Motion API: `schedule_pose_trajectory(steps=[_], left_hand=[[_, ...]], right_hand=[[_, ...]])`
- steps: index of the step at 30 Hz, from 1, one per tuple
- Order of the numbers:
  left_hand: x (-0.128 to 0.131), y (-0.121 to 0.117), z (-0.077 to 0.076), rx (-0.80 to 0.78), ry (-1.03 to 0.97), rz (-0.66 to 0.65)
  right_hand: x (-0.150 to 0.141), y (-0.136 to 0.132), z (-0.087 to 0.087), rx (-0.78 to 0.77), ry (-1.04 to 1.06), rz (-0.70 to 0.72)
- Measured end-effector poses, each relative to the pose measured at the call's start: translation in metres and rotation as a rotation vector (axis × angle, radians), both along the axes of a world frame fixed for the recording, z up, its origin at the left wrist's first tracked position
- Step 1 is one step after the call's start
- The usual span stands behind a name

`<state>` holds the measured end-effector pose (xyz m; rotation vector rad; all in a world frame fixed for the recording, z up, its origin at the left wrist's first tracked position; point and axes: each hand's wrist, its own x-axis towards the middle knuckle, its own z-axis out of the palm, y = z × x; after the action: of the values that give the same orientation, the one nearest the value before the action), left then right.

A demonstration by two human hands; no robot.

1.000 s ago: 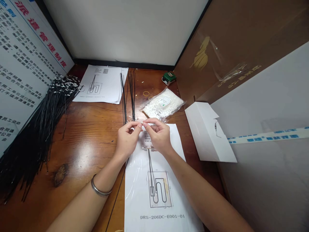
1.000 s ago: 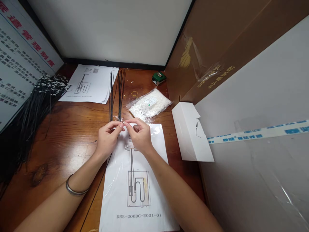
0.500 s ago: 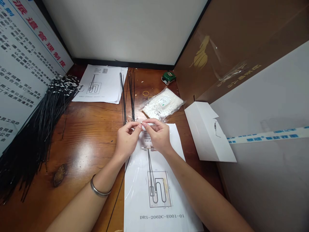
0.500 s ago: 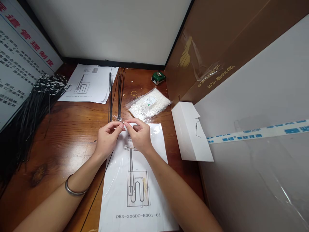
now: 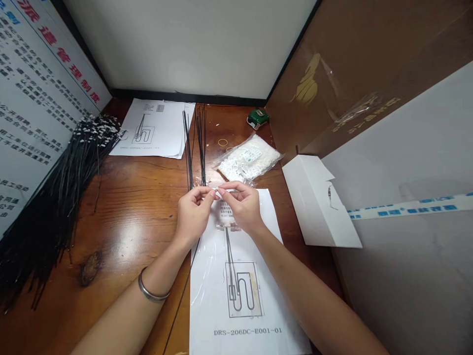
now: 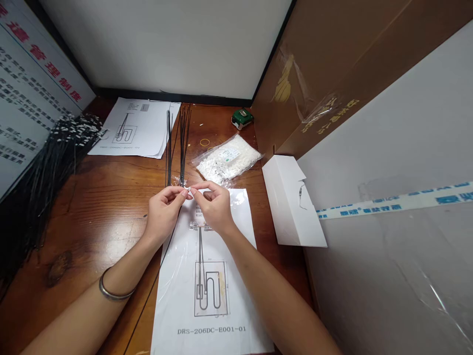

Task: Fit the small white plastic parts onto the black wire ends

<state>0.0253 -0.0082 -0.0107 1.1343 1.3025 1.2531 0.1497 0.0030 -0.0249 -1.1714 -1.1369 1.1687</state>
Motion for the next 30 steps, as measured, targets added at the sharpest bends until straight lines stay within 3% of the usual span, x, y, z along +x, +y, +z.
schedule_pose_trajectory(steps=[30], left_hand=[[-0.0012, -0.0011, -0.0031, 0.02, 0.039, -0.045]], right_hand=[[0.0013, 0.0025, 0.001, -0.008, 0.038, 0.038]])
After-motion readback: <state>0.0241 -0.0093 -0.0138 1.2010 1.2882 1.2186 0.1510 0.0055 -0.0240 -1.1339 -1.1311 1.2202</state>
